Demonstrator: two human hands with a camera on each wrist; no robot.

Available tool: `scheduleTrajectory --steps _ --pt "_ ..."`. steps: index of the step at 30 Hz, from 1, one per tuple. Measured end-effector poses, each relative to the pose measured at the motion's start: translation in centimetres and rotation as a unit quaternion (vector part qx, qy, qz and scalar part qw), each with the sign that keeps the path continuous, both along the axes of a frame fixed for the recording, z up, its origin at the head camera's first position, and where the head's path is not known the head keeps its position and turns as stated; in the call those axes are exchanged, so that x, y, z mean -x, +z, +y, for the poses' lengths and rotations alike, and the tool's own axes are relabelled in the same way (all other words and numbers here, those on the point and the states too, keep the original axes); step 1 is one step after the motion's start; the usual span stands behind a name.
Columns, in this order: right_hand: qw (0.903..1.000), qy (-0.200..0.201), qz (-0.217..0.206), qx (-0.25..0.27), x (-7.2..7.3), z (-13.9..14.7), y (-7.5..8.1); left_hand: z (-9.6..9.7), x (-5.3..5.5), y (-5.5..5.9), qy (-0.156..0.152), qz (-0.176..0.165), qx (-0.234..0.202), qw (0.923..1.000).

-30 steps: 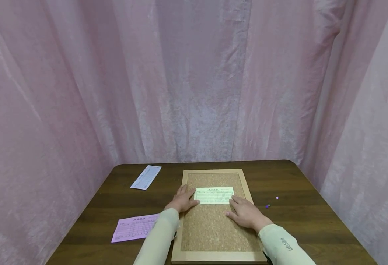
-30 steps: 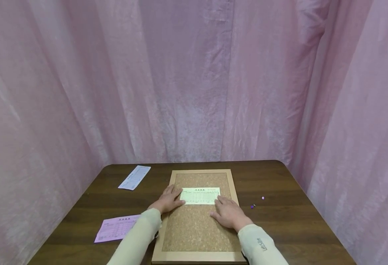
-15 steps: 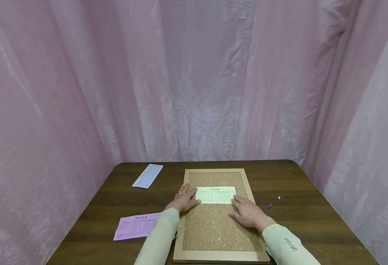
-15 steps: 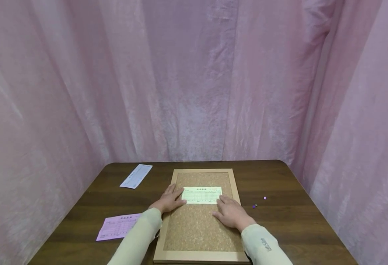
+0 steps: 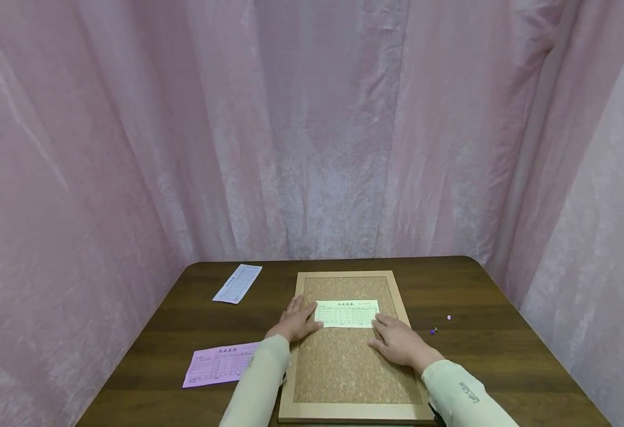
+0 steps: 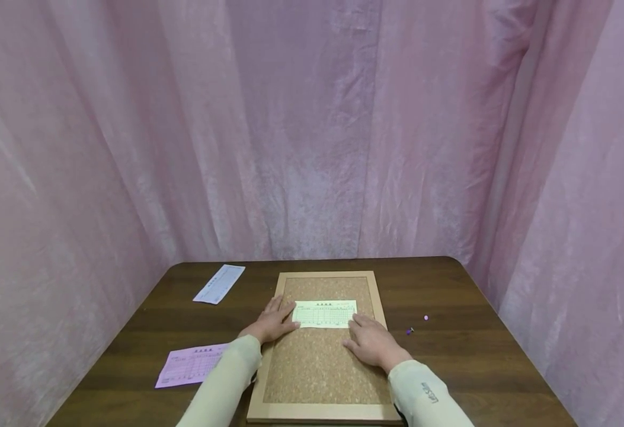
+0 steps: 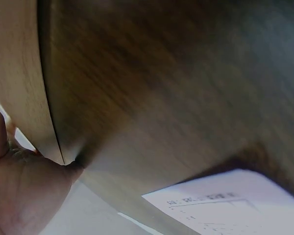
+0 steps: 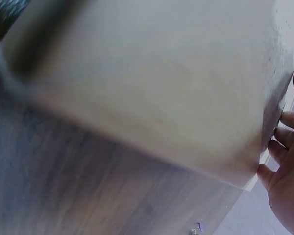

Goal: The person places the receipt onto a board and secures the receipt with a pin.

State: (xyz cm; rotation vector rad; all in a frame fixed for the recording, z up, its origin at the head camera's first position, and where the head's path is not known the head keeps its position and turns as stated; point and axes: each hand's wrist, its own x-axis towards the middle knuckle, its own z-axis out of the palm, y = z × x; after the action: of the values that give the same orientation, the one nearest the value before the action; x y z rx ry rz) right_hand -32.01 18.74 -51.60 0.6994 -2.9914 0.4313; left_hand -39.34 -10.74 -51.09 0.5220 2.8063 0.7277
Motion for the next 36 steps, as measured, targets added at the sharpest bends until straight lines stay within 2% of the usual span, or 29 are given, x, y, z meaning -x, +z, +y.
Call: scheduleTrajectory --steps 6,12,16,21,29,33,36 --pt "1.0000 0.008 -0.001 0.004 0.0 -0.3 0.4 -0.4 0.1 0.0 0.012 0.000 0.002 0.9999" --pt "0.9998 -0.011 -0.010 0.016 -0.3 0.2 1.0 0.0 -0.2 0.1 0.015 0.002 0.015 0.9998" --pt "0.9996 -0.018 0.015 0.015 -0.1 0.9 1.1 0.2 -0.4 0.5 0.019 -0.008 0.020 0.9996" --pt "0.9972 -0.039 0.048 0.041 0.1 1.6 1.7 0.4 -0.5 1.3 0.019 -0.016 0.010 0.9996" --pt "0.9916 -0.063 0.088 0.071 0.7 2.3 2.5 -0.1 -0.5 0.7 0.019 -0.011 0.009 0.9997" --pt "0.9854 -0.089 0.104 0.101 1.1 3.7 3.2 0.0 -0.4 0.9 0.021 -0.014 0.001 0.9997" --pt "0.9800 -0.114 0.098 0.131 1.3 5.2 3.7 0.2 -0.3 0.9 0.022 -0.013 -0.001 0.9997"
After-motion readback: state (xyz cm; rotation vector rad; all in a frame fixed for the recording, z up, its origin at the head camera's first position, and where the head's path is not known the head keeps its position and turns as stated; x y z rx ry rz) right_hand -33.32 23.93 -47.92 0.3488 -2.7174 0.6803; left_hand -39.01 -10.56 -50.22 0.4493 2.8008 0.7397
